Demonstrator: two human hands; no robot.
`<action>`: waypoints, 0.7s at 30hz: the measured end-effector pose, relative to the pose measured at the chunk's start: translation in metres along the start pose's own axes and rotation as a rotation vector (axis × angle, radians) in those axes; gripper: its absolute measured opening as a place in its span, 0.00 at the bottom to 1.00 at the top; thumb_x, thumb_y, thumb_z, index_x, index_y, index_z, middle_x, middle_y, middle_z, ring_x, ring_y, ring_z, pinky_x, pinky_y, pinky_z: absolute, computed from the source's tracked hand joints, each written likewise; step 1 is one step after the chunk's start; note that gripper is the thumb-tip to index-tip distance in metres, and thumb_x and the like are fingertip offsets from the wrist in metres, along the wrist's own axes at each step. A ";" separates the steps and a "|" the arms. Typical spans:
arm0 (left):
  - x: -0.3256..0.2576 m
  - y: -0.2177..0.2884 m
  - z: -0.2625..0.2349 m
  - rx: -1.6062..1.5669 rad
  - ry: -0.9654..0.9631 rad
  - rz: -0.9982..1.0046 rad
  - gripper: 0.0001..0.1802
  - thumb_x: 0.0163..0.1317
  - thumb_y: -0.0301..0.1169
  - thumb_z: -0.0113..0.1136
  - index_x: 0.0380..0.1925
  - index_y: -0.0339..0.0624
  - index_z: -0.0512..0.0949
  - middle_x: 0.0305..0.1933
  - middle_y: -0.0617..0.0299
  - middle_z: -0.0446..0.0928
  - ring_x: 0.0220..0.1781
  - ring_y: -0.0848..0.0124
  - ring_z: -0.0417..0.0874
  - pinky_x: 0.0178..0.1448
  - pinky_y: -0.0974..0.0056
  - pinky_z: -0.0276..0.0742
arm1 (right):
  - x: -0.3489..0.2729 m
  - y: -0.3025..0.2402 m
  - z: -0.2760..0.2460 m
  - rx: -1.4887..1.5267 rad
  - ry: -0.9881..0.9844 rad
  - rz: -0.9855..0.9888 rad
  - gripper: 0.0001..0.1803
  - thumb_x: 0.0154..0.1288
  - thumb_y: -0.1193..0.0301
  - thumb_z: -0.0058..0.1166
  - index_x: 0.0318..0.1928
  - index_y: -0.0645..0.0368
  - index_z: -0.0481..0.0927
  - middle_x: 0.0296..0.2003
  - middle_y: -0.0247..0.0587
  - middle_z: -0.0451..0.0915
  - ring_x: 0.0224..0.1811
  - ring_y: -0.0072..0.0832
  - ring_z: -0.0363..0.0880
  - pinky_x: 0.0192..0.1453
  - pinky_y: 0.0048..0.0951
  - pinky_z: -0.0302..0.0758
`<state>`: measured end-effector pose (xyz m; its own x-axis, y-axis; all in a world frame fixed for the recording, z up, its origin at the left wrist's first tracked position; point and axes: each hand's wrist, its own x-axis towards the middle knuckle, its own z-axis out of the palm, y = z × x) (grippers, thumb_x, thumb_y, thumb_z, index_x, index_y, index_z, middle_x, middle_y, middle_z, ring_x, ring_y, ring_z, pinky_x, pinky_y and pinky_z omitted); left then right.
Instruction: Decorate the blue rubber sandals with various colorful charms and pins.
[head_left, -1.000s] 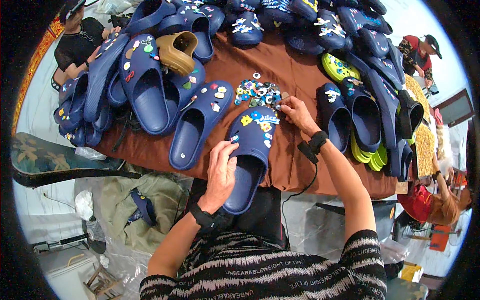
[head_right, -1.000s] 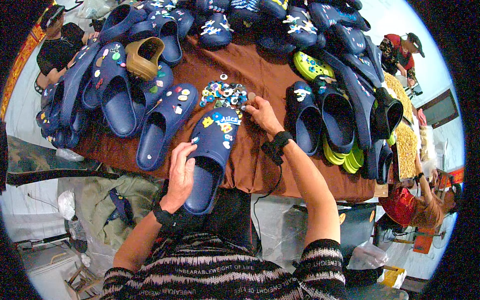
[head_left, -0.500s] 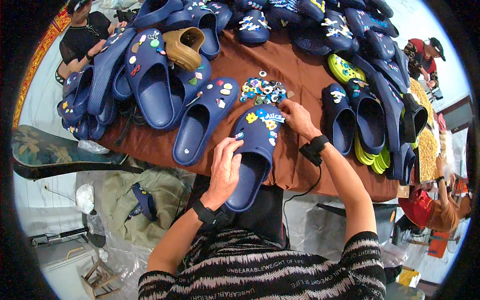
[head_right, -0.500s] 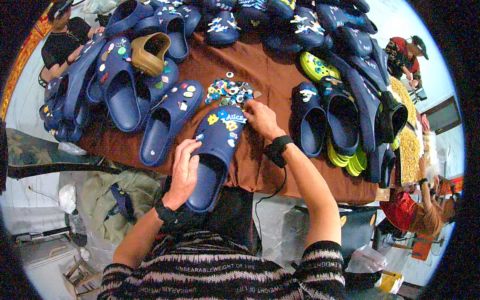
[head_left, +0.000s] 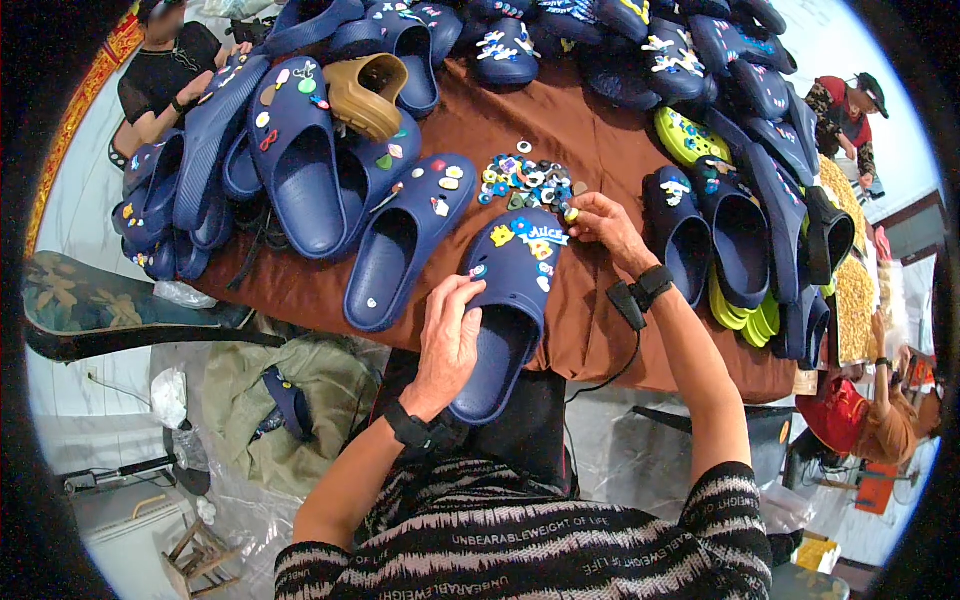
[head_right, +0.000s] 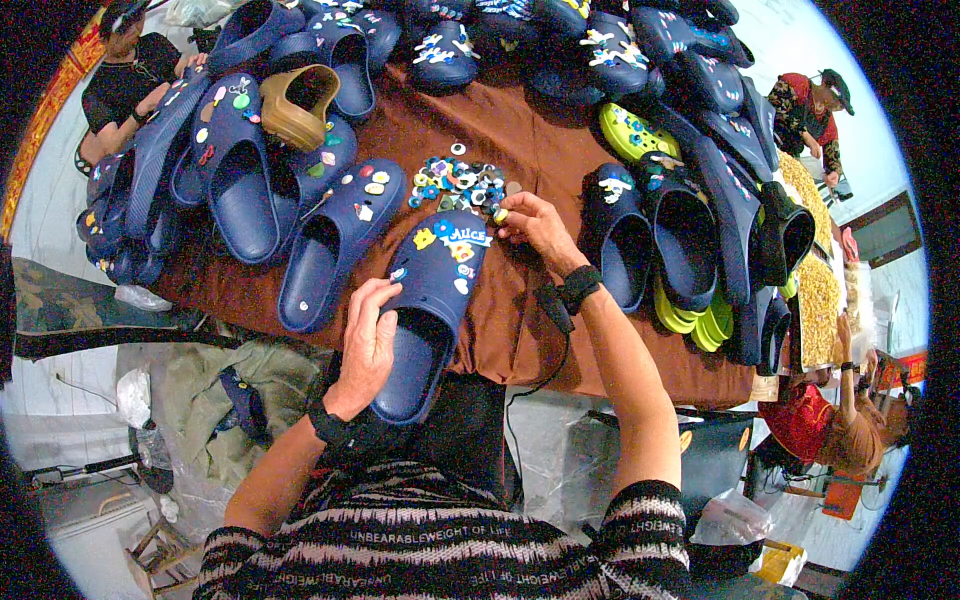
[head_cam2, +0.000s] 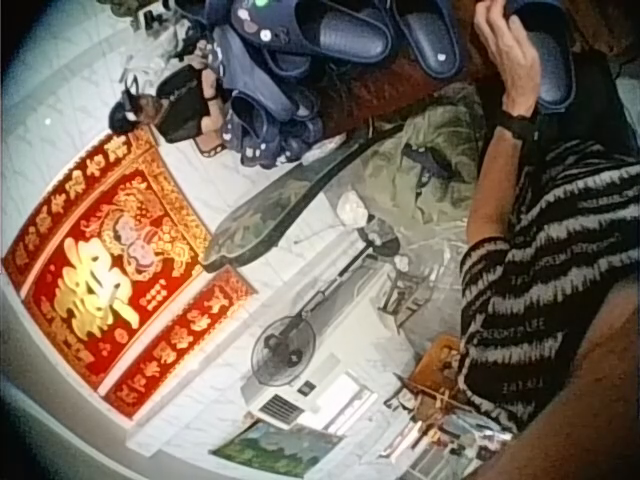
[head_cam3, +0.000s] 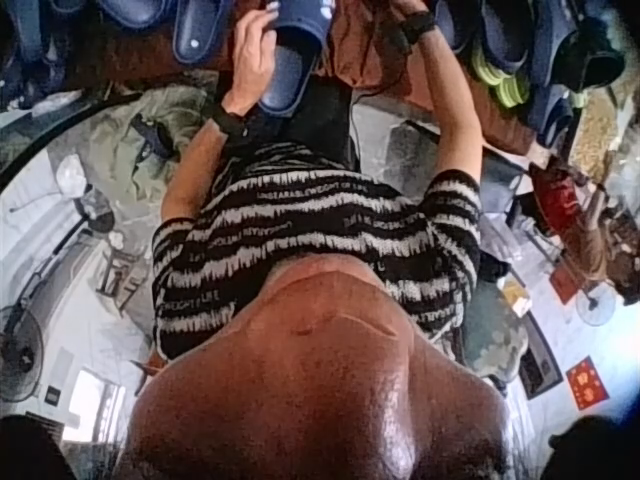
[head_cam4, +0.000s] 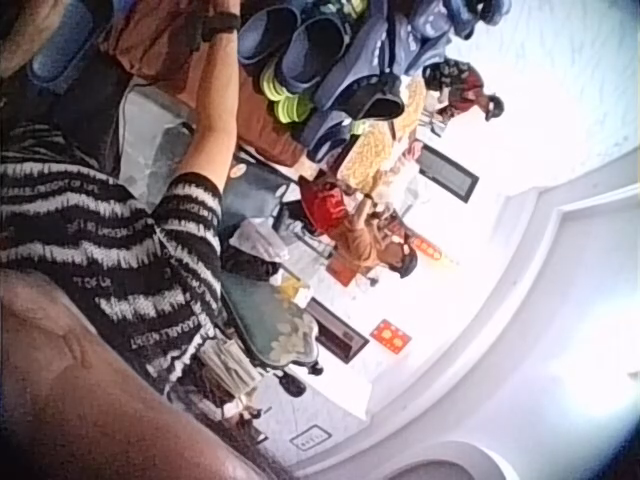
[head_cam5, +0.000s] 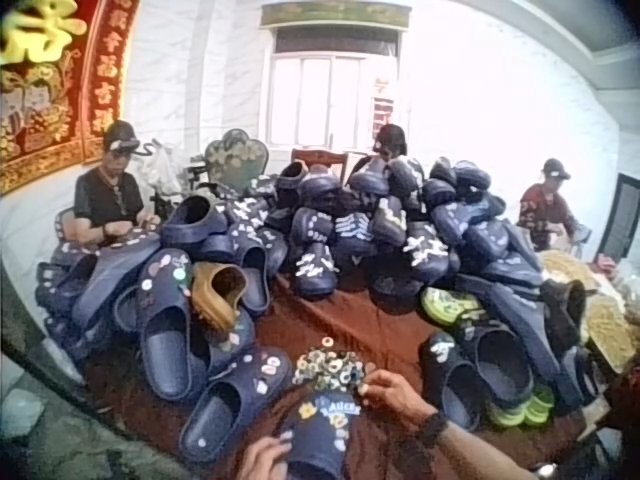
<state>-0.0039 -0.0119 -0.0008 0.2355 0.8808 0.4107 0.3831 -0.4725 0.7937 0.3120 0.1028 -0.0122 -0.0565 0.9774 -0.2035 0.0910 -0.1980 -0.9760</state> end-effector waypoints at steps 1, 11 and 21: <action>0.000 0.000 0.000 0.012 -0.001 -0.001 0.17 0.70 0.23 0.54 0.58 0.37 0.75 0.62 0.47 0.71 0.65 0.48 0.72 0.69 0.51 0.68 | 0.000 -0.001 -0.001 0.065 0.003 0.023 0.07 0.72 0.73 0.57 0.48 0.58 0.78 0.38 0.33 0.83 0.36 0.20 0.82 0.41 0.22 0.78; -0.001 -0.001 0.001 0.001 0.013 0.006 0.16 0.71 0.25 0.54 0.58 0.37 0.75 0.61 0.47 0.72 0.65 0.48 0.72 0.69 0.51 0.68 | -0.010 -0.006 0.004 0.191 0.061 -0.010 0.08 0.71 0.73 0.59 0.48 0.57 0.79 0.40 0.33 0.83 0.39 0.21 0.82 0.46 0.23 0.78; -0.003 -0.003 0.001 -0.001 0.008 -0.017 0.16 0.72 0.27 0.53 0.58 0.37 0.75 0.62 0.47 0.71 0.65 0.49 0.72 0.70 0.52 0.67 | -0.003 -0.088 0.036 -0.237 -0.139 -0.167 0.12 0.71 0.71 0.59 0.51 0.61 0.83 0.35 0.29 0.81 0.36 0.17 0.77 0.43 0.23 0.76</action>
<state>-0.0050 -0.0133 -0.0048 0.2215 0.8891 0.4004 0.3862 -0.4570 0.8012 0.2688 0.1146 0.0712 -0.2242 0.9722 -0.0670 0.2969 0.0026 -0.9549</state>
